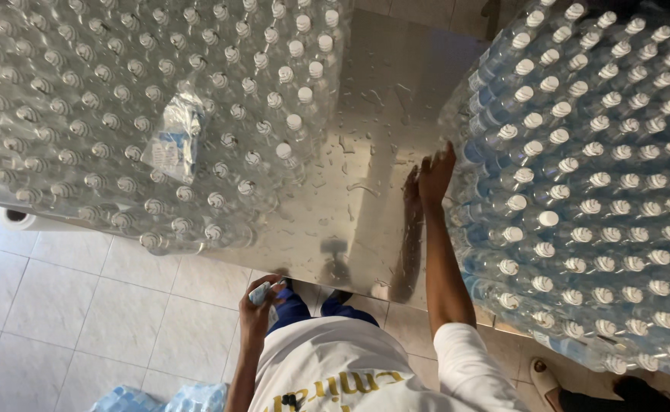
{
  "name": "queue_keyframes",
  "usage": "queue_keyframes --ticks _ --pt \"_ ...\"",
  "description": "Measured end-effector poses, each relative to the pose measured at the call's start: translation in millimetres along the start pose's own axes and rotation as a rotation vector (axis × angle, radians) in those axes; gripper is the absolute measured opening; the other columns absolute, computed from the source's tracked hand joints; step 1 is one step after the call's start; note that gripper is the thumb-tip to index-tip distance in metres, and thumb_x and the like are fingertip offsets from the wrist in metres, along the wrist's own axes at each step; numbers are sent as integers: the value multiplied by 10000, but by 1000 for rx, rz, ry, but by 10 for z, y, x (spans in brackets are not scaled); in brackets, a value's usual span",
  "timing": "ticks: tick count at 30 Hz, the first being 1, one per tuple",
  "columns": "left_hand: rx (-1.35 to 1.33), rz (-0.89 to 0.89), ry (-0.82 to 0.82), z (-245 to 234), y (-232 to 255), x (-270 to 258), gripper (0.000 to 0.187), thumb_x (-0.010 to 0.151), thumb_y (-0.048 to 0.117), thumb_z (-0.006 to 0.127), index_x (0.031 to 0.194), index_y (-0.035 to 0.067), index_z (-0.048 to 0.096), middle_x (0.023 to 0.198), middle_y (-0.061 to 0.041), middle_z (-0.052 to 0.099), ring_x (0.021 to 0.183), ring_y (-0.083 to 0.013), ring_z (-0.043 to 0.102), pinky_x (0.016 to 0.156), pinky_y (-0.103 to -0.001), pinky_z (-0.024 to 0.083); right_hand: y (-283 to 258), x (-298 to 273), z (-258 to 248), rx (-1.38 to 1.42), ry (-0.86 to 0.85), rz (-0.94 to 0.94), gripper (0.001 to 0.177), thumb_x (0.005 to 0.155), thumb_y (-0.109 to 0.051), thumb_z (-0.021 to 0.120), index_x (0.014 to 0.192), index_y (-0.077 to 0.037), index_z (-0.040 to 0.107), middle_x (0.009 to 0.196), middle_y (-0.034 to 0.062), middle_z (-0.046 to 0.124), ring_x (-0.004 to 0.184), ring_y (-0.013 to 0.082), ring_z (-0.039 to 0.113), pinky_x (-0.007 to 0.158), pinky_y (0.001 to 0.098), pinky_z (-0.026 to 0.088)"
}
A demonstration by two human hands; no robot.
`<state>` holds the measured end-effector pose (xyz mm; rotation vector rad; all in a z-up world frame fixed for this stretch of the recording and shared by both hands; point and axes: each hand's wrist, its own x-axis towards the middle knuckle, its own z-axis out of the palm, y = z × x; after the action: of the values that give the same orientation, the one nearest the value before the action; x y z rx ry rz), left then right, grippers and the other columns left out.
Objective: The person applies labels to clear plastic water bottles. They pick up a bottle, wrap a label around it, and place it on a table alongside other bottles. A second person is visible nearby, also handling bottles.
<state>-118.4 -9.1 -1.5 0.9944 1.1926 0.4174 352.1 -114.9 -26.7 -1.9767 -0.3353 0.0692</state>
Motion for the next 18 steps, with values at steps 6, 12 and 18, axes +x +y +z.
queue_keyframes --ticks 6,12,18 --pt "-631 -193 -369 -134 143 449 478 952 137 698 1390 -36 618 1205 -175 698 1065 -295 707 914 -369 562 -1256 -1295 1096 247 -547 200 644 1002 -156 651 1581 -106 374 1678 218 415 1548 436 460 1214 504 494" --pt "-536 -377 -568 -1 544 653 662 984 128 612 1605 -57 476 1436 -357 671 1325 -492 670 1152 -665 513 -1461 -1537 1875 -32 -237 -239 807 913 -244 855 1589 -102 438 1347 153 547 1270 374 641 1065 489 596" --pt "-401 -267 -791 69 1016 646 756 1045 250 695 1664 -46 379 1523 -326 623 1370 -433 654 1165 -624 528 -1234 -1837 1552 63 -137 88 751 873 -197 843 1513 -130 458 1284 104 567 1196 316 698 949 445 643"
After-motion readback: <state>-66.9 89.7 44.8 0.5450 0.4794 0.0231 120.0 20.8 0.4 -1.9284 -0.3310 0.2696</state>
